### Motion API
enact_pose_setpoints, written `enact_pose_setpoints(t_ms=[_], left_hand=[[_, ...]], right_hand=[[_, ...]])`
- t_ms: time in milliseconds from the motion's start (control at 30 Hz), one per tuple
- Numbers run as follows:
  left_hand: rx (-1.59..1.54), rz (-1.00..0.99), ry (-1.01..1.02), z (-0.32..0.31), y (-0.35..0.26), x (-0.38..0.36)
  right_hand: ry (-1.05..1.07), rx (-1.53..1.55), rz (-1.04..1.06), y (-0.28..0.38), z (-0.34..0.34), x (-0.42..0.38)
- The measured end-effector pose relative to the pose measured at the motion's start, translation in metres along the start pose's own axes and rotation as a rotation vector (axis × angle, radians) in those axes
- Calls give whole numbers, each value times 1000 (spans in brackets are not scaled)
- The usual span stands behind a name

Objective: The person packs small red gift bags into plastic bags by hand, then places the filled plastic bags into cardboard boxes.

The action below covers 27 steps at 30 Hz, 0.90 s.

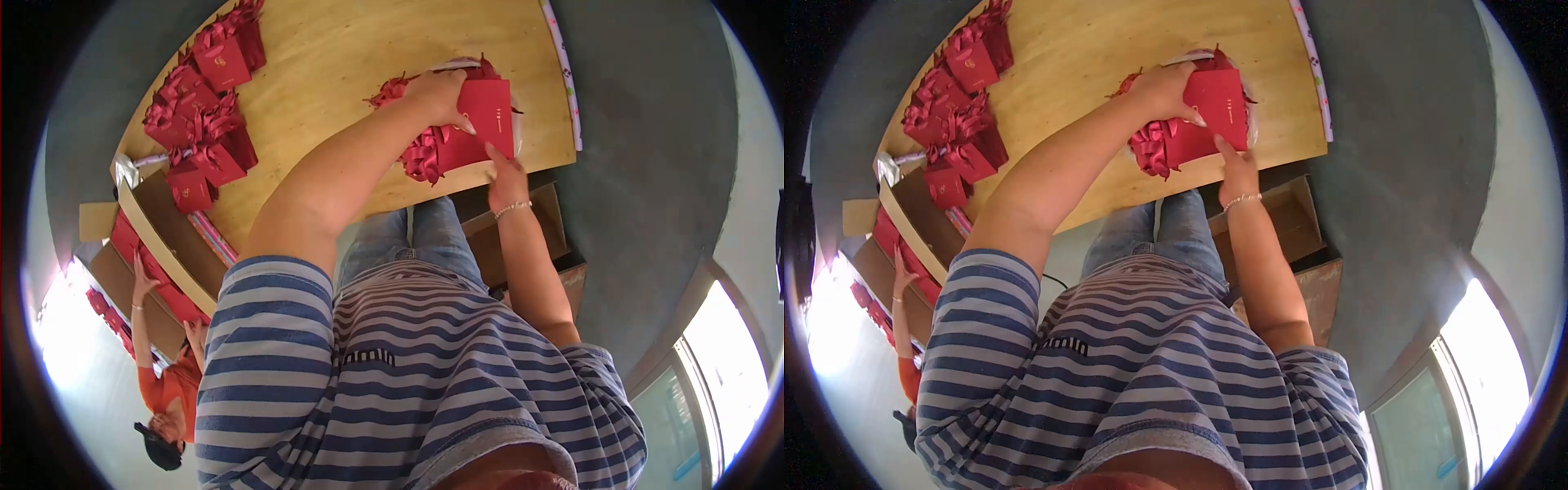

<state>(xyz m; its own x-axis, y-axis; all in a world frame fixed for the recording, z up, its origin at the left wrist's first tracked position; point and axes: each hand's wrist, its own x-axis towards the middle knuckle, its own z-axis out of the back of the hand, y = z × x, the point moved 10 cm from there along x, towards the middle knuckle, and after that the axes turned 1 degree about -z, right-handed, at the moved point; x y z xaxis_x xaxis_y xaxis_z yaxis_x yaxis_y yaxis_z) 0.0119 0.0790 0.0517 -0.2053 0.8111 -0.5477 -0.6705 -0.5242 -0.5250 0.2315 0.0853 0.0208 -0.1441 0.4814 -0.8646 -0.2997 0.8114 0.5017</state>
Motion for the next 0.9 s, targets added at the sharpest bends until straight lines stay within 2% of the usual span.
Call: enact_pose_setpoints(t_ms=[67,100,167,200,233,267,300,333,400,467,533,567,600,667,700,767,833,900], left_hand=[[5,-30,-56,1,0,-3],[-4,-15,-65,2,2,-5],[3,-20,-122,11,-1,-12],[3,-56,-160,5,1,-5],[5,-87,-202,-7,9,9],[-124,-110,-263,-16,16,19],[-61,-118,-226,-17,11,19],[7,-113,-182,-18,10,12],[65,-136,-216,-5,5,-9],[31,11,-231,4,13,-27],[-8,71,-288,6,17,-36],[9,86,-436,4,19,-38],[-8,86,-441,6,16,-48],[-65,91,-594,26,13,-95],[-310,38,-752,34,20,-115],[-548,-73,-1185,14,63,-144],[-727,324,-1251,-30,130,-160],[-915,675,-1147,-122,204,-148]], right_hand=[[-439,-745,948,76,5,-64],[-366,-963,1207,103,-30,-104],[90,-1285,1310,99,-97,-123],[205,-1356,1239,88,-116,-113],[208,-1494,1216,84,-129,-101],[218,-1628,1197,79,-142,-91],[219,-1721,1185,81,-149,-79],[255,-1752,1165,80,-154,-72],[319,-1749,1132,72,-155,-61],[302,-1806,1154,65,-154,-60],[332,-1847,1152,60,-159,-59],[319,-1846,1202,58,-157,-58],[296,-1849,1249,61,-154,-60],[273,-1925,1183,62,-151,-55],[287,-1928,1153,63,-150,-54],[310,-1909,1143,66,-151,-50],[302,-1925,1138,67,-152,-48],[301,-1958,1122,64,-153,-45]])
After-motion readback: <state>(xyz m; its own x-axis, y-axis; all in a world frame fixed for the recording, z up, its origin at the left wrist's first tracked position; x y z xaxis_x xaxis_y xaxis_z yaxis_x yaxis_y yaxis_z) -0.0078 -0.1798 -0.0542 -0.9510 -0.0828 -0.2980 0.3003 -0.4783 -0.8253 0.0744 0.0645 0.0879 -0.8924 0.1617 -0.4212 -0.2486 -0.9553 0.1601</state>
